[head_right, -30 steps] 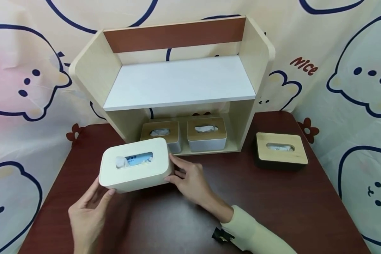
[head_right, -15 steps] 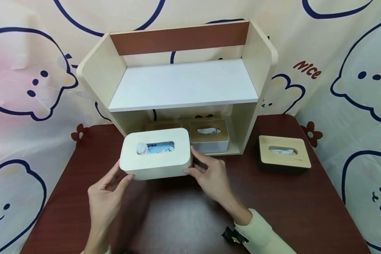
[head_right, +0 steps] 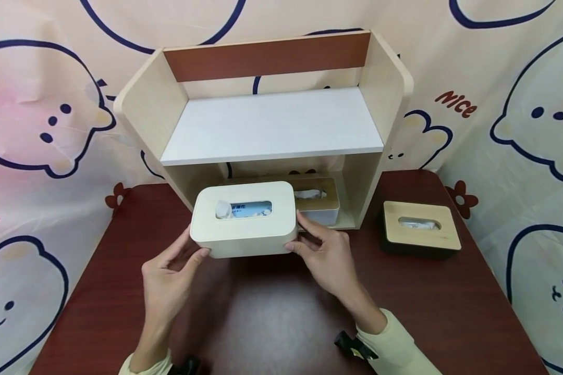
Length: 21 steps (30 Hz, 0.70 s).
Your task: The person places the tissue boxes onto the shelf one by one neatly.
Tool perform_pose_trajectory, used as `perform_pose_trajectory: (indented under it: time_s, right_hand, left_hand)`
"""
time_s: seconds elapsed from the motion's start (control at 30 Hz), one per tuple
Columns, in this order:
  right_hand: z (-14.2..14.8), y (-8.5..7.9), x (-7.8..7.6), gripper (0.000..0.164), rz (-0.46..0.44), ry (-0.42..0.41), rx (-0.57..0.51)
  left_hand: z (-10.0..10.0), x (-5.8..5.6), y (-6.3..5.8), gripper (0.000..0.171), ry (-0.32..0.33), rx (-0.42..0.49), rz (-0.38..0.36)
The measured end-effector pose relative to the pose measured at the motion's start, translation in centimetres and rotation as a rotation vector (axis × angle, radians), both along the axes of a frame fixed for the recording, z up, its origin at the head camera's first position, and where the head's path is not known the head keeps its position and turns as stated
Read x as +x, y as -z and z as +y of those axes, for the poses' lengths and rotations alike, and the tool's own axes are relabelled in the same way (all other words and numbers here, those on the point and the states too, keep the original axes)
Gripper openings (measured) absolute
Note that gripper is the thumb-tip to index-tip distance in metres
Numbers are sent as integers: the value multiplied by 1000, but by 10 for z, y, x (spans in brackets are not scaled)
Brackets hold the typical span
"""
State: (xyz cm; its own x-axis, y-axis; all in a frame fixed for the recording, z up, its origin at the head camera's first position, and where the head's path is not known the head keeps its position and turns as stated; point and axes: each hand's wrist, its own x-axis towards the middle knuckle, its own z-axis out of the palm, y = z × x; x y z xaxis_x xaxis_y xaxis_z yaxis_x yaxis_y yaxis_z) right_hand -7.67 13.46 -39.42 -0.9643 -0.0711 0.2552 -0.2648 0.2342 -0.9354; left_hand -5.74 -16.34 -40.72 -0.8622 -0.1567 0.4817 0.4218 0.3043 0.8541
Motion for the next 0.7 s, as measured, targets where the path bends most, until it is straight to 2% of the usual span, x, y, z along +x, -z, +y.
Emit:
perform_pose_trajectory:
  time_s: [0.13,0.3,0.37,0.57,0.7]
  right_hand:
    - [1,-4,4,69,16,5,5]
    - [2,-15,9,68,60,-4,15]
    - [2,-22,10,67,103,-5,50]
    - [0,-51,12,68,277,43,261]
    - [-2,-73,14,68,340,40,300]
  left_hand:
    - [0,2,-8,65,8,-13,3]
    - [-2,6,-26,66,20,-48,20]
    - [-3,7,-35,67,17,-65,29]
    - [-7,13,-64,69,-29,-95,53]
    - [-8,17,-81,68,-50,-87,68]
